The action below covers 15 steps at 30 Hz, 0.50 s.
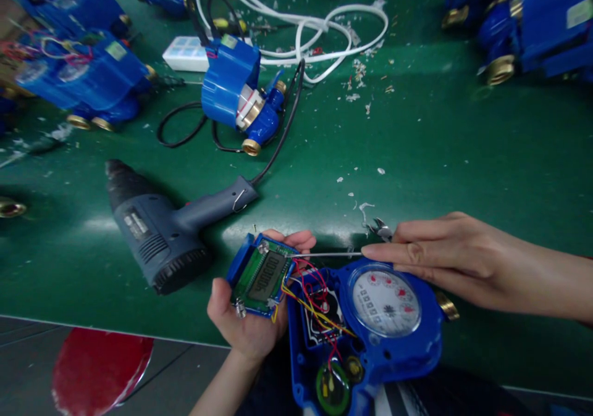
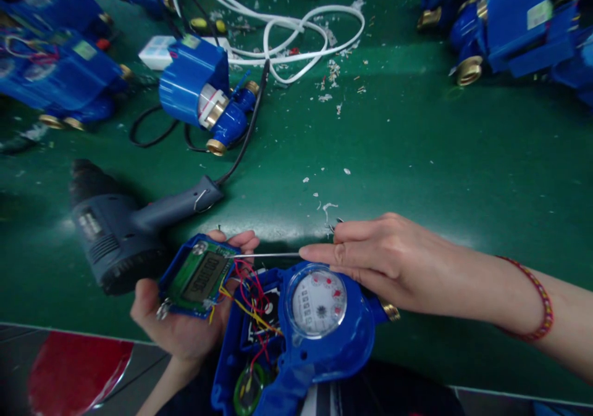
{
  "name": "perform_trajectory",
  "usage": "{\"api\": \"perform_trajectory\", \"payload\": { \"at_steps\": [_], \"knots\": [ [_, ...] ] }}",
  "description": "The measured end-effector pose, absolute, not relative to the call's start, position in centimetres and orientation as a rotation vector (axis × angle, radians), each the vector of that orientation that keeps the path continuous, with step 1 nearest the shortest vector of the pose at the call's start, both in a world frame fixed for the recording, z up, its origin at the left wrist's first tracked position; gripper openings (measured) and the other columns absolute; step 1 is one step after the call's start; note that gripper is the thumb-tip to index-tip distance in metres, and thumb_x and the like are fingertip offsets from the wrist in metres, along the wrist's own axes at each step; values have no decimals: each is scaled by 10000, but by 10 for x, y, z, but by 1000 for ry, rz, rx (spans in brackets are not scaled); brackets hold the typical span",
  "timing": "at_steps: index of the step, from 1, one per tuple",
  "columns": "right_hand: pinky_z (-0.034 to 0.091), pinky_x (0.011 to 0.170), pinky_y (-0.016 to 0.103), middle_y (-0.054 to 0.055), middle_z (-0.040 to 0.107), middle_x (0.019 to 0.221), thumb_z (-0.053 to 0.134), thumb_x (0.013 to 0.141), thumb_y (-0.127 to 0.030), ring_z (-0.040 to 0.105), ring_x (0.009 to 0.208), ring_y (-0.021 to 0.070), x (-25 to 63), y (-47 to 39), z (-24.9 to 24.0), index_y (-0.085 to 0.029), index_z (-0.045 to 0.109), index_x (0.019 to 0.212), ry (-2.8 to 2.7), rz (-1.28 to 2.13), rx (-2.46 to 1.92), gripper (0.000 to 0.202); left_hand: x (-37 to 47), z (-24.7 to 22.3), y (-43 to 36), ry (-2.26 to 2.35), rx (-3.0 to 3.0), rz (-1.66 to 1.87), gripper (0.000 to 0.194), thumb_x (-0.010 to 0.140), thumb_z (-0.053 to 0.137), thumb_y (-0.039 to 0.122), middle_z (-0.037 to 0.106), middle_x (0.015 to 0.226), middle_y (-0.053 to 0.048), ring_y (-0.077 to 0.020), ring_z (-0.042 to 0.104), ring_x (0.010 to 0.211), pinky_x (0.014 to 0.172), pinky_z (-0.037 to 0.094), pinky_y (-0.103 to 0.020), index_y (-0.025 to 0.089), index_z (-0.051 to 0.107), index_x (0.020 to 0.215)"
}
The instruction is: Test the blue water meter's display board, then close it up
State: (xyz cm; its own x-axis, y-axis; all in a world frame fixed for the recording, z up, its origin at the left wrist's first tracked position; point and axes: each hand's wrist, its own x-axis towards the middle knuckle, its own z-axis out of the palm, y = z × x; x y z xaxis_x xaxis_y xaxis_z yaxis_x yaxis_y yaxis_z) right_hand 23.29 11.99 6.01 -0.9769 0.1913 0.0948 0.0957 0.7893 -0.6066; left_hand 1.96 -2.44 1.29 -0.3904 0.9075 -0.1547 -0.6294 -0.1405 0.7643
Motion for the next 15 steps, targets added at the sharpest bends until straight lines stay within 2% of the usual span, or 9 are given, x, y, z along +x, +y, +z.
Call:
{"api": "perform_trajectory", "payload": {
  "at_steps": [2,5,7,10,15],
  "knots": [
    [356,575,160,16,512,842,387,1011,-173,496,682,40,234,119,62,-158,469,1365,-2834,951,-241,364,20,13,-24,932,430,1754,622,863,394,658,638,1136,-163,-240,619,1079,934,474,-322,184,717,1102],
    [391,570,179,37,579,950,328,1026,-201,544,707,56,236,115,69,-172,480,1357,-2883,833,-278,365,20,15,-22,1021,359,1766,615,806,461,680,645,1111,-170,-258,625,1062,906,490,-328,186,730,1055],
    [409,560,195,34,602,1040,295,1031,-218,581,750,68,237,110,75,-209,456,1372,-2919,714,-306,377,21,17,-20,1205,220,1780,665,670,575,726,647,1083,-197,-304,629,1040,838,521,-344,162,729,989],
    [375,500,235,12,615,1041,272,1027,-220,595,737,81,239,102,81,-245,433,1375,-2938,521,-348,385,22,20,-18,1429,24,1787,829,455,676,760,619,1116,-240,-398,586,1077,772,537,-393,128,681,991],
    [303,500,323,13,626,1071,262,1010,-192,549,641,108,239,98,82,-249,491,1346,-2928,402,-384,410,25,23,-16,1503,16,1793,890,408,663,791,619,1100,-242,-409,581,1072,753,539,-391,121,656,994]
  ]
}}
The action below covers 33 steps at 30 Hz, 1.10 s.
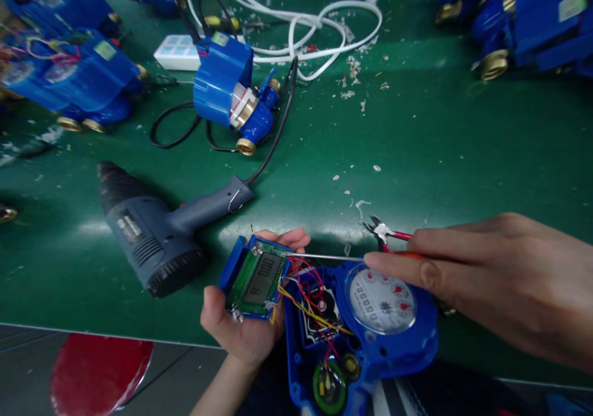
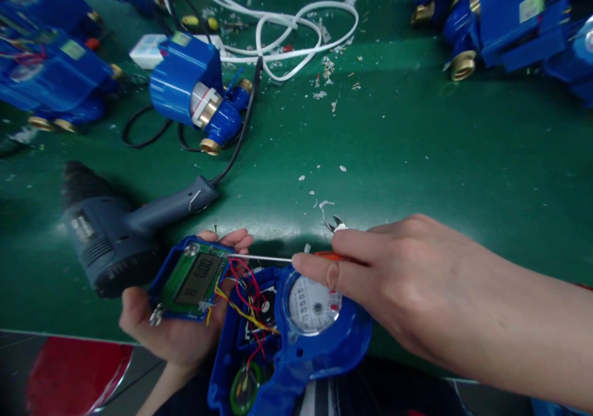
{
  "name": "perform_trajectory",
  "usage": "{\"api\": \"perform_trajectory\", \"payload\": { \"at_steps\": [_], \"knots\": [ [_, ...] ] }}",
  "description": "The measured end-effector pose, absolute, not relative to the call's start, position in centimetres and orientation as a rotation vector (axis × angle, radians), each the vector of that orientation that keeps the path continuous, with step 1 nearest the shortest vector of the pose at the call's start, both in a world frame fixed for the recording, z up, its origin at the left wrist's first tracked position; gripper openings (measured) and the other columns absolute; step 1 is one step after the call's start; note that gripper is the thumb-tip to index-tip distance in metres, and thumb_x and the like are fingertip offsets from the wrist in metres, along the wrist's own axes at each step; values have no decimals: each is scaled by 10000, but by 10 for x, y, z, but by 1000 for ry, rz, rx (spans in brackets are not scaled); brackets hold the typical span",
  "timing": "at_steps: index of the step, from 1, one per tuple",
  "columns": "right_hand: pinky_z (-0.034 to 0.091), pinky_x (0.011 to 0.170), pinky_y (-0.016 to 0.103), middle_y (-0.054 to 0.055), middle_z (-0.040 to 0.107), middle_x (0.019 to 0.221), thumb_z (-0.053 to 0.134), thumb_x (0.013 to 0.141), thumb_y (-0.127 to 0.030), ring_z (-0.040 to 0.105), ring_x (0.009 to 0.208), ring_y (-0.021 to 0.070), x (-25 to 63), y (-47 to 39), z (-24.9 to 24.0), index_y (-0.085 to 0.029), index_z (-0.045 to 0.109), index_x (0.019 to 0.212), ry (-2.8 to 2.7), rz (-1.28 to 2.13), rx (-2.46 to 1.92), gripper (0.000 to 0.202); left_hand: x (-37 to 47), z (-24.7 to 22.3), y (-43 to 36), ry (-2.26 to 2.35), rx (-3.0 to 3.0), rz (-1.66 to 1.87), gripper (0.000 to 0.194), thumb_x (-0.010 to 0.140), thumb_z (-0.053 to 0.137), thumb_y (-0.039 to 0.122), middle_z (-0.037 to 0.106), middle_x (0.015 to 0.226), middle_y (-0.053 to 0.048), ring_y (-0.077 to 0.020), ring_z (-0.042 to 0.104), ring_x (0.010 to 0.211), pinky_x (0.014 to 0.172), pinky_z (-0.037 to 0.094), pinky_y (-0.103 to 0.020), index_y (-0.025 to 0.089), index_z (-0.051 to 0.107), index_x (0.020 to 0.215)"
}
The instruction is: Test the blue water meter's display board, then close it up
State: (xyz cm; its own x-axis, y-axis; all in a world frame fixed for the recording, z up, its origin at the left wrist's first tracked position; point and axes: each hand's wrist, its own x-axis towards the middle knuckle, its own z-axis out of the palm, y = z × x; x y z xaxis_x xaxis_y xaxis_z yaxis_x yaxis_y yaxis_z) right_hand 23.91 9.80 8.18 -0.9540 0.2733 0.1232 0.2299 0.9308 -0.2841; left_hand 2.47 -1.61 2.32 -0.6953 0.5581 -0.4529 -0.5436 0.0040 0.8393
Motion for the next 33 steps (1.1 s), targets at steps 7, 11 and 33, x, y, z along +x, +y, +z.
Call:
{"api": "perform_trajectory", "payload": {
  "at_steps": [7,11,33],
  "knots": [
    [312,492,333,20,632,898,293,1008,-206,495,590,118,235,106,81,-184,551,1266,-2931,284,-228,365,25,24,-14,1469,-85,1777,865,391,691,759,622,1100,-242,-415,574,1086,819,522,-423,120,676,974],
    [311,438,308,10,628,850,209,1016,-199,454,502,89,228,110,86,-196,602,1218,-2933,320,-197,442,26,22,-16,1465,-54,1787,851,410,666,780,627,1095,-232,-416,566,1100,864,499,-450,131,683,959],
    [372,514,316,81,600,883,292,973,-93,575,674,162,233,101,75,-73,492,1273,-2954,126,-145,360,30,28,-9,1458,-233,1715,1003,246,750,675,600,1175,-212,-392,548,1140,718,540,-340,152,616,1091]
  ]
}}
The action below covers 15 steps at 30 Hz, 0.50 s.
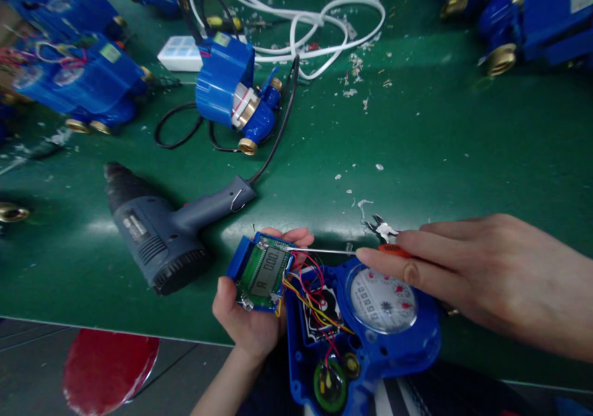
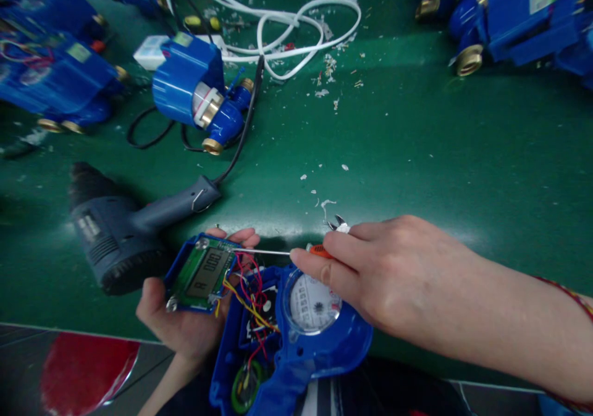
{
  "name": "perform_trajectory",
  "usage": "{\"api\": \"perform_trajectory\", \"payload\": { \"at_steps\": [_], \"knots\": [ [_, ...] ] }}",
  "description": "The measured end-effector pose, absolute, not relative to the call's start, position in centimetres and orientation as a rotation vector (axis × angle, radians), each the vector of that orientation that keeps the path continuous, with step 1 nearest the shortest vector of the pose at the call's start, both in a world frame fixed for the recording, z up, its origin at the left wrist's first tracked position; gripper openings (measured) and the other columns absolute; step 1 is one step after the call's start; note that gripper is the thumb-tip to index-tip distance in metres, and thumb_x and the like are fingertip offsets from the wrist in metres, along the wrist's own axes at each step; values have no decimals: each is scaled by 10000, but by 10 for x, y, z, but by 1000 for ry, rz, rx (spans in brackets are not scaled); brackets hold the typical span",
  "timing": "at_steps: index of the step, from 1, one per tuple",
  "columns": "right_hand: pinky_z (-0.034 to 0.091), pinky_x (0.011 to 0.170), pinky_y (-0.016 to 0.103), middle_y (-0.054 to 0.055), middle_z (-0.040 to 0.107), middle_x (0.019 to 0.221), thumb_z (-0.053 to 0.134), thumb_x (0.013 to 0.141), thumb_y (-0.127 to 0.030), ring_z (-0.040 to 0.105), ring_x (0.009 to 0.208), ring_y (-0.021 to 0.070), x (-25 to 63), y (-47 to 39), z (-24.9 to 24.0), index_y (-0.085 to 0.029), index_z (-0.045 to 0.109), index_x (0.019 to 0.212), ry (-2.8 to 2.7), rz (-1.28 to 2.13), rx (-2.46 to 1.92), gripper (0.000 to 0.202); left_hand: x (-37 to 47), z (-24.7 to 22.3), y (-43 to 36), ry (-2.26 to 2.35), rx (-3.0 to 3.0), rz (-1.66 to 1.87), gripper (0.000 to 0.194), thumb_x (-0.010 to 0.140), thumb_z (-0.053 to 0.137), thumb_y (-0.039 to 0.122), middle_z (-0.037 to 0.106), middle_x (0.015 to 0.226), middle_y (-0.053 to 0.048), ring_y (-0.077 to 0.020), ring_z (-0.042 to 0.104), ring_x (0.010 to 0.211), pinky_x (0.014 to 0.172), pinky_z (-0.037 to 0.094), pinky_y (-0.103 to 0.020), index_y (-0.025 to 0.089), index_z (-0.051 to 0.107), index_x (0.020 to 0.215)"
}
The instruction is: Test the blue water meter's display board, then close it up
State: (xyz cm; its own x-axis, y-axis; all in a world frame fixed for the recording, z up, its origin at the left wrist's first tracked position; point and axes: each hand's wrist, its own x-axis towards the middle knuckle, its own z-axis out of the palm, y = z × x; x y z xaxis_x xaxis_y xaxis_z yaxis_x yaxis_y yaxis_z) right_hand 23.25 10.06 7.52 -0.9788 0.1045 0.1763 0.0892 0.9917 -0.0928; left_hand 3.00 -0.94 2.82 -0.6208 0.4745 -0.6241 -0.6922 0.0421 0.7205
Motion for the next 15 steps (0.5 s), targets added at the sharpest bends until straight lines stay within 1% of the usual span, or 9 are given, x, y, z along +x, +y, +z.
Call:
{"api": "perform_trajectory", "payload": {
  "at_steps": [2,4,7,10,11,13,15],
  "knots": [
    [359,503,329,81,590,855,317,948,-72,547,645,173,232,101,78,-52,496,1269,-2950,53,-112,368,29,26,-12,1472,-169,1740,970,309,724,712,603,1160,-220,-400,554,1126,737,536,-358,144,620,1087],
    [337,479,312,63,573,813,314,945,-74,512,586,150,230,101,80,-82,523,1261,-2940,124,-164,379,29,23,-15,1478,-86,1778,919,407,681,748,604,1151,-225,-402,556,1123,772,528,-377,138,623,1092],
    [333,464,274,33,580,821,306,975,-122,494,535,110,230,100,78,-174,559,1273,-2919,371,-325,394,28,18,-19,1449,20,1795,853,526,622,765,597,1169,-217,-386,547,1148,818,516,-384,143,618,1110],
    [369,508,236,26,608,935,339,1005,-199,537,611,82,230,99,72,-214,560,1296,-2866,663,-409,366,28,13,-22,1424,106,1815,806,621,540,783,595,1180,-206,-368,546,1158,858,501,-392,150,613,1114],
    [381,537,214,19,602,947,358,1010,-214,546,658,68,231,100,69,-217,545,1313,-2842,770,-413,356,28,12,-22,1423,111,1819,799,634,525,784,595,1179,-204,-366,545,1161,876,494,-399,149,613,1111],
    [382,592,168,-1,576,920,386,1016,-219,542,735,36,231,101,64,-221,503,1349,-2786,947,-412,353,28,11,-21,1439,84,1812,807,615,539,784,600,1169,-201,-368,545,1160,900,483,-415,148,615,1105],
    [365,605,146,-11,556,889,412,1012,-209,526,751,19,231,103,60,-224,474,1377,-2740,1026,-406,371,27,12,-20,1449,58,1802,815,591,558,785,605,1163,-196,-362,554,1150,899,485,-416,152,619,1102]
  ]
}}
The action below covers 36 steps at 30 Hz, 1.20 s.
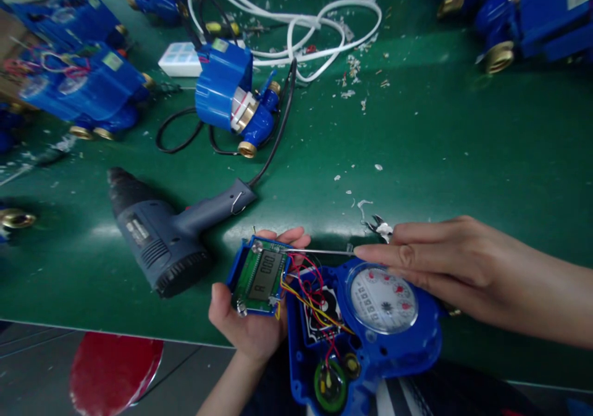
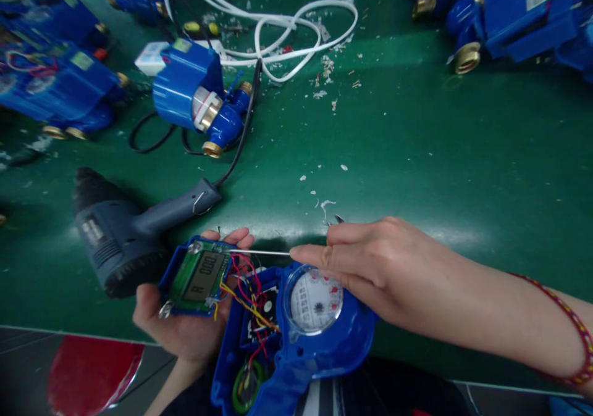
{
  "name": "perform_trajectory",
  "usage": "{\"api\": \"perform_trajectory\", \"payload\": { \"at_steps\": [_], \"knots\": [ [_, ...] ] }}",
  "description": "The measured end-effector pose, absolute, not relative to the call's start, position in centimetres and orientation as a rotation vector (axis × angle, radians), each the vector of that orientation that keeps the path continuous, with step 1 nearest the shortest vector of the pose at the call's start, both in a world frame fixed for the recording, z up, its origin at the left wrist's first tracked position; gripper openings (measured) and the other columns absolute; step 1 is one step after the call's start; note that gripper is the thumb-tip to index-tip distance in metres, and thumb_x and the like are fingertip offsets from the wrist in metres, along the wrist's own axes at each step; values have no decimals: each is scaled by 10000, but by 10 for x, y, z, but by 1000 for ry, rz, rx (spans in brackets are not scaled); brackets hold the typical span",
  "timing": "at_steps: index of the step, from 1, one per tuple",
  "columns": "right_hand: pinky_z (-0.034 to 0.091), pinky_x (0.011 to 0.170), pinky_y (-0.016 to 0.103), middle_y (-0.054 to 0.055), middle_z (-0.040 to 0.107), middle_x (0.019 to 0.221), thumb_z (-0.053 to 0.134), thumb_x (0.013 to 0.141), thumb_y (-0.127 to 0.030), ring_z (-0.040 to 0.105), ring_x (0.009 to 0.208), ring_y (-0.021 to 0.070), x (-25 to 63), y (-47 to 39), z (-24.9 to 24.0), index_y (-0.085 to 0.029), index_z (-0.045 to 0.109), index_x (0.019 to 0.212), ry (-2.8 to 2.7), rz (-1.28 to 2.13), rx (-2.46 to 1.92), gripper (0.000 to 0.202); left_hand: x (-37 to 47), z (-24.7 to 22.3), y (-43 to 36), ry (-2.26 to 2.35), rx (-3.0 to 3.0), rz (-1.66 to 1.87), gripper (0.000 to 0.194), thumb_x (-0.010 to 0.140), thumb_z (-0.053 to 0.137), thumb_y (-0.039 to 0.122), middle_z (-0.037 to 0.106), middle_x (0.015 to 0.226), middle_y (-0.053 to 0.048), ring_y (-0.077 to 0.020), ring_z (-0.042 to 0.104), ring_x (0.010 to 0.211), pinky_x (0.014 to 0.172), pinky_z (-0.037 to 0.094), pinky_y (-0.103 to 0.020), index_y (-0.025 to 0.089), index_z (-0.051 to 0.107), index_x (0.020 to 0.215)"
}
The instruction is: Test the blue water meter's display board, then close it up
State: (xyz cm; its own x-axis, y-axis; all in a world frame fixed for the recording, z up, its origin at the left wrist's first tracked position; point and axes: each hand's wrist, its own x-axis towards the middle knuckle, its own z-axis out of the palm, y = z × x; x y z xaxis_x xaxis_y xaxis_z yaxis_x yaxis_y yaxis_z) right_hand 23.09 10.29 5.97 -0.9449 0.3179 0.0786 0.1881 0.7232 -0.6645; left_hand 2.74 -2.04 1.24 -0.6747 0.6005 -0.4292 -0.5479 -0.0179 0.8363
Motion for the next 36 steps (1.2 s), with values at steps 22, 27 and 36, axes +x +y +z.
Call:
{"api": "perform_trajectory", "payload": {
  "at_steps": [22,27,36],
  "knots": [
    [429,748,94,20,634,1005,497,972,-173,576,880,1,224,117,51,-118,597,1284,-2579,1398,-369,332,24,22,-19,1398,-108,1763,873,383,748,697,580,1227,-202,-366,557,1144,813,528,-360,164,653,1067],
    [441,773,75,27,650,1034,525,951,-153,591,913,2,223,120,53,-100,630,1220,-2533,1447,-317,293,26,24,-17,1369,-159,1759,864,368,763,686,581,1234,-197,-351,573,1129,822,524,-367,169,674,1054],
    [481,760,352,74,622,1013,427,985,-239,542,905,195,227,137,4,-106,570,1313,-2804,347,-850,381,20,19,-22,902,215,1741,586,770,557,665,585,1193,-187,-280,606,1070,880,487,-337,185,748,1047]
  ]
}}
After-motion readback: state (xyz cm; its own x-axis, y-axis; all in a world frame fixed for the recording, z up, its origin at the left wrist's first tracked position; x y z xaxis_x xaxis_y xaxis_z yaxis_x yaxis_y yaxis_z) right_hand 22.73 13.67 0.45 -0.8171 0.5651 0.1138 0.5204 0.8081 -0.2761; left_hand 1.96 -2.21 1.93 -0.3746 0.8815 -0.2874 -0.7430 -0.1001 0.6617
